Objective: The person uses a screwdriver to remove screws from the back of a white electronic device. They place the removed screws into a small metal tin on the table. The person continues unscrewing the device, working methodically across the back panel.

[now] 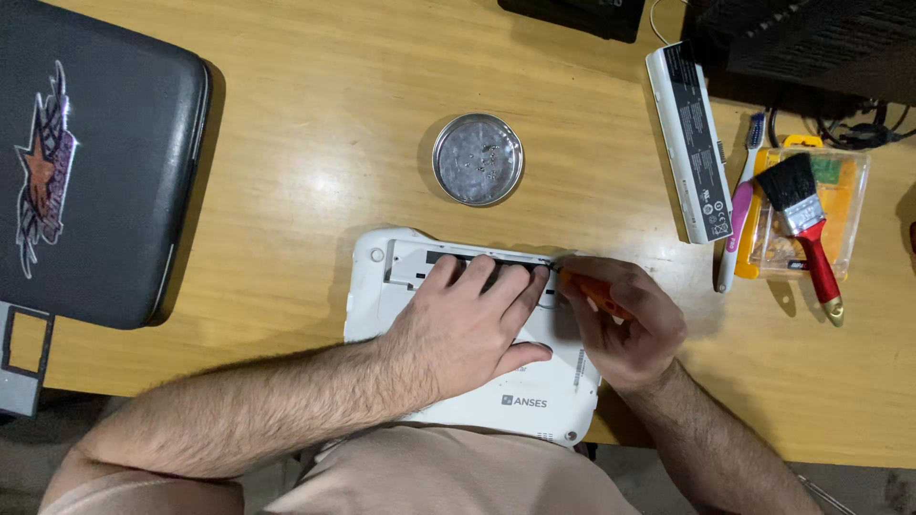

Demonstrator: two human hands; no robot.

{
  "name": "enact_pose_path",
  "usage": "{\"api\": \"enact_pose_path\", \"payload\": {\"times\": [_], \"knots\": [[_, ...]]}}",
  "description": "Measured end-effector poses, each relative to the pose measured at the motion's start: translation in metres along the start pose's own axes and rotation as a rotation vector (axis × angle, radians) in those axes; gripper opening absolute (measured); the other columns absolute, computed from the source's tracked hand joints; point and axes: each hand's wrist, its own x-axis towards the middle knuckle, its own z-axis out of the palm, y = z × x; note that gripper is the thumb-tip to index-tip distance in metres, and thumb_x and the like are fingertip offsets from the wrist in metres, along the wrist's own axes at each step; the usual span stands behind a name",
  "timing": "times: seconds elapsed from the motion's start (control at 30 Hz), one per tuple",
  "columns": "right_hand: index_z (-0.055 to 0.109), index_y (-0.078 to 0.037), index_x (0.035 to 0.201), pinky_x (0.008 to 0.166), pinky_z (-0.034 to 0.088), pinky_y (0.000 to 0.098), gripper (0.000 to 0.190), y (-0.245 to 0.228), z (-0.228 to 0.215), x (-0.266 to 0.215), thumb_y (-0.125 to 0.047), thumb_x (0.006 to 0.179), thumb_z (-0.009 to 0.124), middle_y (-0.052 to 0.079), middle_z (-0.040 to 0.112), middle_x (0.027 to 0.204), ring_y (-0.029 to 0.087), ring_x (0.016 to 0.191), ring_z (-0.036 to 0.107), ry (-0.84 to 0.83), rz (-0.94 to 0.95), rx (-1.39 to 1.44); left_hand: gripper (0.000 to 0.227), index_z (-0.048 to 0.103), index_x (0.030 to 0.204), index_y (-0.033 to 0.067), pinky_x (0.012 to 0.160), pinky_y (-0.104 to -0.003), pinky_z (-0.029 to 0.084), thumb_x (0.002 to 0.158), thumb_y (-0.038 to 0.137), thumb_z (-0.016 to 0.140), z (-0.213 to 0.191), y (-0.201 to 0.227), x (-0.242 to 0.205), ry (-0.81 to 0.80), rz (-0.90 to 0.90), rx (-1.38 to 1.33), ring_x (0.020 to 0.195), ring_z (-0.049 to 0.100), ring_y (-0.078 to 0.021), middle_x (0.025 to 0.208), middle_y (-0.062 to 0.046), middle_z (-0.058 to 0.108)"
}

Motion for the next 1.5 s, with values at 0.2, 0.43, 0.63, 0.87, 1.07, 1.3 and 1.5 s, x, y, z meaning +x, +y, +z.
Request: {"api": "enact_pose_path", "payload": {"times": [0.2,0.43,0.63,0.87,1.07,1.3,1.5], "knots": [[0.058,-0.005,0.133,0.08,0.075,0.0555,0.062,-0.006,-0.001,0.008,0.022,0.092,0.095,0.028,0.089,0.113,0.049,0.103,0.092,-0.042,-0.004,-0.018,0.079,0.078,0.153,0.0044,0.084,-0.054,0.054,0.119,0.072,0.056,0.002,0.0,0.001,0.007,-0.002,0.022,0.104,0.067,-0.0365,0.119,-0.01,0.063],[0.058,-0.008,0.128,0.083,0.075,0.0548,0.055,-0.007,-0.006,0.007,0.017,0.096,0.095,0.026,0.09,0.117,0.046,0.107,0.093,-0.045,0.036,-0.01,0.081,0.078,0.154,0.0035,0.085,-0.055,0.055,0.118,0.073,0.057,0.002,0.001,0.0,-0.003,0.0,0.037,0.107,0.068,-0.037,0.122,-0.01,0.064],[0.068,-0.013,0.138,0.07,0.072,0.0528,0.047,-0.007,-0.006,0.012,0.016,0.103,0.082,0.029,0.087,0.109,0.049,0.088,0.089,-0.039,-0.063,0.037,0.078,0.08,0.149,0.0019,0.087,-0.054,0.055,0.118,0.07,0.059,0.004,0.001,-0.002,0.014,0.012,0.028,0.105,0.067,-0.0363,0.122,-0.011,0.065],[0.065,-0.013,0.135,0.057,0.066,0.0559,0.042,-0.02,-0.006,0.038,0.018,0.107,0.07,0.032,0.079,0.098,0.056,0.073,0.08,-0.134,-0.098,0.077,0.075,0.083,0.14,0.0022,0.087,-0.053,0.055,0.118,0.07,0.06,0.005,0.001,-0.003,0.019,0.011,0.014,0.105,0.067,-0.0358,0.121,-0.012,0.066],[0.067,-0.008,0.118,0.066,0.07,0.0516,0.03,-0.014,-0.004,0.024,0.017,0.106,0.077,0.03,0.087,0.107,0.05,0.087,0.089,-0.082,-0.067,0.017,0.08,0.082,0.145,0.0009,0.086,-0.053,0.056,0.116,0.072,0.061,0.002,0.001,-0.001,0.013,-0.01,0.01,0.105,0.068,-0.035,0.126,-0.011,0.067],[0.061,-0.007,0.102,0.068,0.071,0.049,0.026,-0.018,-0.002,0.028,0.012,0.109,0.077,0.029,0.089,0.11,0.047,0.088,0.089,-0.084,-0.028,0.004,0.081,0.081,0.146,0.002,0.086,-0.055,0.055,0.114,0.074,0.062,-0.001,0.0,0.002,-0.009,-0.021,0.02,0.106,0.067,-0.0357,0.125,-0.01,0.065],[0.066,-0.007,0.111,0.071,0.072,0.0527,0.026,-0.01,-0.003,0.017,0.015,0.105,0.079,0.028,0.088,0.107,0.049,0.091,0.09,-0.074,-0.046,0.024,0.079,0.08,0.146,0.003,0.086,-0.054,0.055,0.115,0.073,0.06,-0.002,-0.001,0.002,-0.029,-0.023,0.01,0.105,0.068,-0.0354,0.126,-0.009,0.064]]}}
